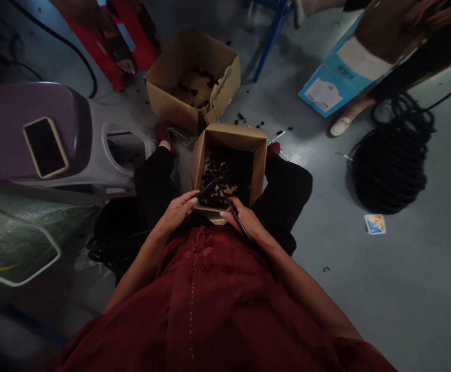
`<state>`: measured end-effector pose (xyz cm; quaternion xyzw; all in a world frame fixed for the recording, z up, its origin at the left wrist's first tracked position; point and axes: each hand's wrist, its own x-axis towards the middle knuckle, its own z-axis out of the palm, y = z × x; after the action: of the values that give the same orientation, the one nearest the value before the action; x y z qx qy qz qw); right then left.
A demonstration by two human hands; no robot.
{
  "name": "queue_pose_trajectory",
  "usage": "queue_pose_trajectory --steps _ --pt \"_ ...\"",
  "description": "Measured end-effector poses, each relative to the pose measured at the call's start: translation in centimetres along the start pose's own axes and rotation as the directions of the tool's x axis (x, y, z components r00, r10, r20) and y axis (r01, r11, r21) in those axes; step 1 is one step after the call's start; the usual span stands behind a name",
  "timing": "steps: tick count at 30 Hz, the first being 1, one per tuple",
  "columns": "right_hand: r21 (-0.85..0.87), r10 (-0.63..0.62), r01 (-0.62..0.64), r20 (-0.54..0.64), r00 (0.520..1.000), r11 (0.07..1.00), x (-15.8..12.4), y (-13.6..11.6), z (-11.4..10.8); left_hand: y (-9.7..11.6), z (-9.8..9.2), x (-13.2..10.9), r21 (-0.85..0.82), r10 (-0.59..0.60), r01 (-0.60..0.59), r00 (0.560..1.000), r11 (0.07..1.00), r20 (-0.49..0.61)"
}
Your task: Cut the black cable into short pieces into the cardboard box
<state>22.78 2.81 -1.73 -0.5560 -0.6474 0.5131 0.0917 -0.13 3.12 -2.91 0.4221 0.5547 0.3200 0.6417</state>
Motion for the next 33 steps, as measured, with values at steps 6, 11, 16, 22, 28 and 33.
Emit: queue_pose_trajectory --steps 6,11,16,22,28,33 --pt "-0.003 0.028 -0.028 0.028 0.999 1.0 -0.4 0.3 0.2 0.0 -0.5 0.0 0.083 -0.03 0.027 0.999 0.996 0.037" --pt "0.066 0.039 -0.043 0.065 0.997 0.997 -0.4 1.1 0.6 -0.2 -0.4 0.0 0.095 0.011 -0.01 1.0 0.995 -0.001" --pt "0.093 0.028 -0.035 0.077 0.997 0.995 -0.2 1.6 0.7 -0.7 -0.1 0.0 0.093 0.027 -0.025 0.999 0.995 -0.018" --pt "0.109 0.024 -0.031 0.061 0.998 0.994 0.1 1.1 0.7 -1.2 0.4 0.1 0.1 0.029 -0.029 1.0 0.995 -0.001" --pt "0.008 0.074 -0.074 0.021 0.997 0.997 0.4 0.9 0.9 -0.3 0.2 0.0 0.173 0.016 -0.027 0.998 0.985 0.061" --pt "-0.098 0.081 -0.083 -0.02 0.996 0.992 0.3 0.9 1.1 1.0 0.3 0.2 0.264 0.027 -0.062 0.991 0.962 0.134"
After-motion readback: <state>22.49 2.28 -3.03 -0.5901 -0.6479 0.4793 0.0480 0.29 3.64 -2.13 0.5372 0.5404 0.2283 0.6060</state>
